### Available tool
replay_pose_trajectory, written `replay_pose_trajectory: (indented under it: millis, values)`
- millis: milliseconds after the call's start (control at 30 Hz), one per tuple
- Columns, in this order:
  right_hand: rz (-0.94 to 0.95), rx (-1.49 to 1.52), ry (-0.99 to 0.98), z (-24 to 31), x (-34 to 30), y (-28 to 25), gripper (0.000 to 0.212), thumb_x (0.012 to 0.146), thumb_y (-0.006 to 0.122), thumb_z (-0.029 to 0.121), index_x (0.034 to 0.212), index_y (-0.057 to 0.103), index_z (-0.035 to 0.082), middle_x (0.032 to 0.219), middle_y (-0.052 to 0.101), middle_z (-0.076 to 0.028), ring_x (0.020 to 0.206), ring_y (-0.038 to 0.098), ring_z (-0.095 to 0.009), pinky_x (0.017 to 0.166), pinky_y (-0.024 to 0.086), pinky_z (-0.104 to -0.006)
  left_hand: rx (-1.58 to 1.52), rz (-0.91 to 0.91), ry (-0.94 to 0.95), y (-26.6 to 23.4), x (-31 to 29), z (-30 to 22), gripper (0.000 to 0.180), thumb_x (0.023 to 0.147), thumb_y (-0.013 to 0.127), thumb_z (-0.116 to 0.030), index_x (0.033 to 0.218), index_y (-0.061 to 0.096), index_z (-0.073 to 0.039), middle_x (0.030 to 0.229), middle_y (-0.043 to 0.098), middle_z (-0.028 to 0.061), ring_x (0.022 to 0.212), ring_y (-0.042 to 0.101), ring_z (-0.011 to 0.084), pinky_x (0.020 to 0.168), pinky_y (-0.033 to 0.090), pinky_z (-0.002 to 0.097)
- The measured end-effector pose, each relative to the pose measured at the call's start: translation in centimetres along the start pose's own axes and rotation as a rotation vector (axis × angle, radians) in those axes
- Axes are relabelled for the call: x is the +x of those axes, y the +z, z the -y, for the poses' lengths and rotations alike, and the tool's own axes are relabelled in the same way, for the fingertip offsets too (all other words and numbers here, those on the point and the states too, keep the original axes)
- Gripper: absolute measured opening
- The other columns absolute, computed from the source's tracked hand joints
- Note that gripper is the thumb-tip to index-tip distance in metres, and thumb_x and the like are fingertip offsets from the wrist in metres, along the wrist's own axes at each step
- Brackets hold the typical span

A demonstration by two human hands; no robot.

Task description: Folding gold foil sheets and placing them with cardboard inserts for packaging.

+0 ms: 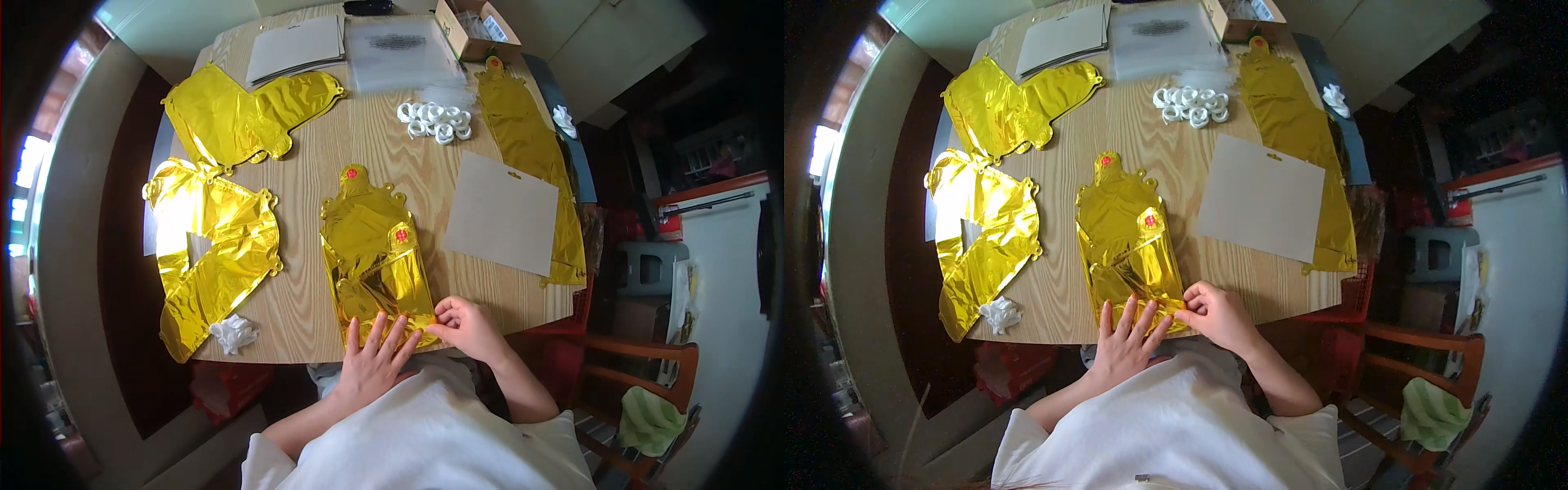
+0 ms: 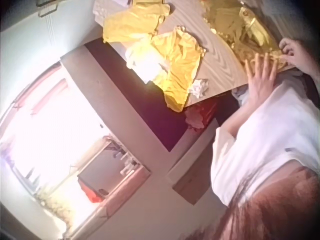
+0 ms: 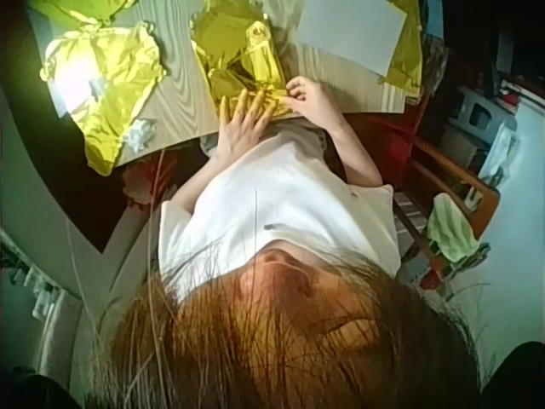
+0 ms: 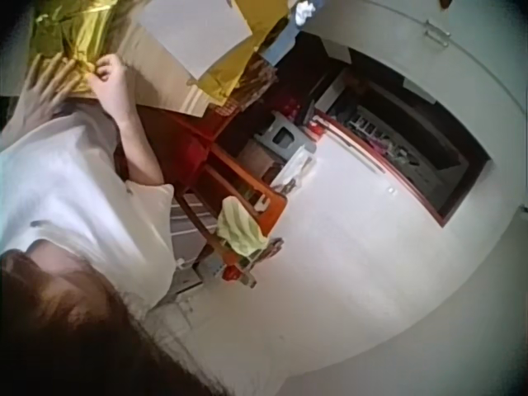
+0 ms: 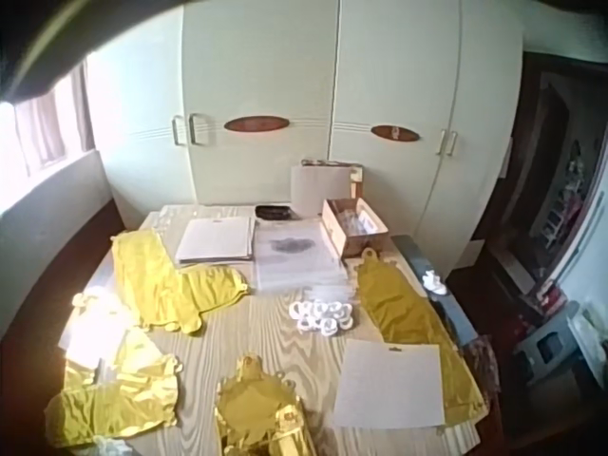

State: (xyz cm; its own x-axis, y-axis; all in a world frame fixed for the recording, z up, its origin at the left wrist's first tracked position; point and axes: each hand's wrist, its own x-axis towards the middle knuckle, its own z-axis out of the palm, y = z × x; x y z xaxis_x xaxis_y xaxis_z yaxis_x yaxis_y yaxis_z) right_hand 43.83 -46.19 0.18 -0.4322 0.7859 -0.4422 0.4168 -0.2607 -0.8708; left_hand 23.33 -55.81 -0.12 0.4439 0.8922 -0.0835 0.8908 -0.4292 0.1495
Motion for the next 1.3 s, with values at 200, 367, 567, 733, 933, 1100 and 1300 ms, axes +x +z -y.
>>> replay_pose_trajectory:
  millis: [200, 367, 567, 733, 933, 1100, 1300]
  values:
    - [-0.022, -0.092, -0.030, 1.4, 0.3, -0.4, 0.036, 0.084, 0.073, 0.003, 0.110, 0.048, 0.001, 0.078, 0.066, -0.006, 0.068, 0.059, -0.007, 0.059, 0.049, -0.0230, 0.010, 0.014, 0.003, -0.1, 0.0, 0.0, 0.077, 0.085, 0.054, -0.061, 0.150, 0.036, -0.024, 0.153, 0.036, 0.0088, 0.140, 0.033, 0.0357, 0.108, 0.021, 0.0681]
    - [-0.004, -0.013, -0.027, 0.9, 0.5, -0.4, 0.034, 0.086, 0.070, 0.001, 0.108, 0.045, 0.001, 0.078, 0.066, -0.008, 0.068, 0.060, -0.008, 0.058, 0.048, -0.0235, 0.015, 0.003, 0.009, 0.0, -0.1, 0.0, 0.077, 0.084, 0.055, -0.061, 0.150, 0.035, -0.028, 0.152, 0.036, 0.0085, 0.139, 0.034, 0.0360, 0.108, 0.021, 0.0686]
    - [0.098, 0.029, 0.029, 2.0, 1.0, -1.2, 0.030, 0.087, 0.067, -0.002, 0.108, 0.045, 0.000, 0.079, 0.066, -0.009, 0.068, 0.062, -0.011, 0.058, 0.050, -0.0245, -0.015, -0.049, 0.028, 0.2, -0.2, 0.1, 0.068, 0.084, 0.056, -0.052, 0.148, 0.037, -0.036, 0.151, 0.037, 0.0087, 0.138, 0.033, 0.0398, 0.107, 0.020, 0.0706]
    - [0.060, 0.048, -0.040, 1.2, 1.7, -1.3, 0.029, 0.087, 0.067, -0.001, 0.107, 0.047, 0.000, 0.082, 0.067, -0.009, 0.069, 0.063, -0.011, 0.060, 0.051, -0.0250, -0.041, -0.022, 0.019, -0.1, -0.1, 0.0, 0.068, 0.084, 0.057, -0.052, 0.148, 0.037, -0.036, 0.152, 0.037, 0.0077, 0.139, 0.032, 0.0398, 0.107, 0.019, 0.0709]
    - [0.087, -0.196, -0.123, 3.0, 2.1, -2.2, 0.027, 0.082, 0.071, 0.001, 0.102, 0.051, 0.001, 0.082, 0.067, -0.011, 0.076, 0.068, -0.018, 0.066, 0.053, -0.0310, 0.052, -0.014, 0.036, -0.3, 0.0, 0.1, 0.074, 0.083, 0.056, -0.062, 0.148, 0.035, -0.035, 0.153, 0.035, 0.0061, 0.139, 0.032, 0.0378, 0.107, 0.021, 0.0699]
    - [0.085, -0.108, -0.156, 1.8, 2.6, -2.0, 0.029, 0.080, 0.073, 0.000, 0.100, 0.053, 0.002, 0.084, 0.065, -0.008, 0.076, 0.067, -0.016, 0.070, 0.055, -0.0305, 0.041, -0.011, 0.036, -0.3, 0.0, 0.1, 0.074, 0.083, 0.055, -0.063, 0.149, 0.035, -0.034, 0.153, 0.034, 0.0064, 0.139, 0.032, 0.0378, 0.107, 0.021, 0.0699]
    - [0.152, -0.039, -0.094, 1.6, 2.8, -2.1, 0.033, 0.082, 0.070, -0.004, 0.106, 0.049, 0.003, 0.093, 0.056, -0.004, 0.080, 0.061, -0.009, 0.072, 0.054, -0.0239, 0.049, 0.024, 0.036, -0.5, 0.0, 0.0, 0.073, 0.085, 0.053, -0.063, 0.149, 0.034, -0.034, 0.154, 0.033, 0.0063, 0.140, 0.031, 0.0378, 0.107, 0.019, 0.0702]
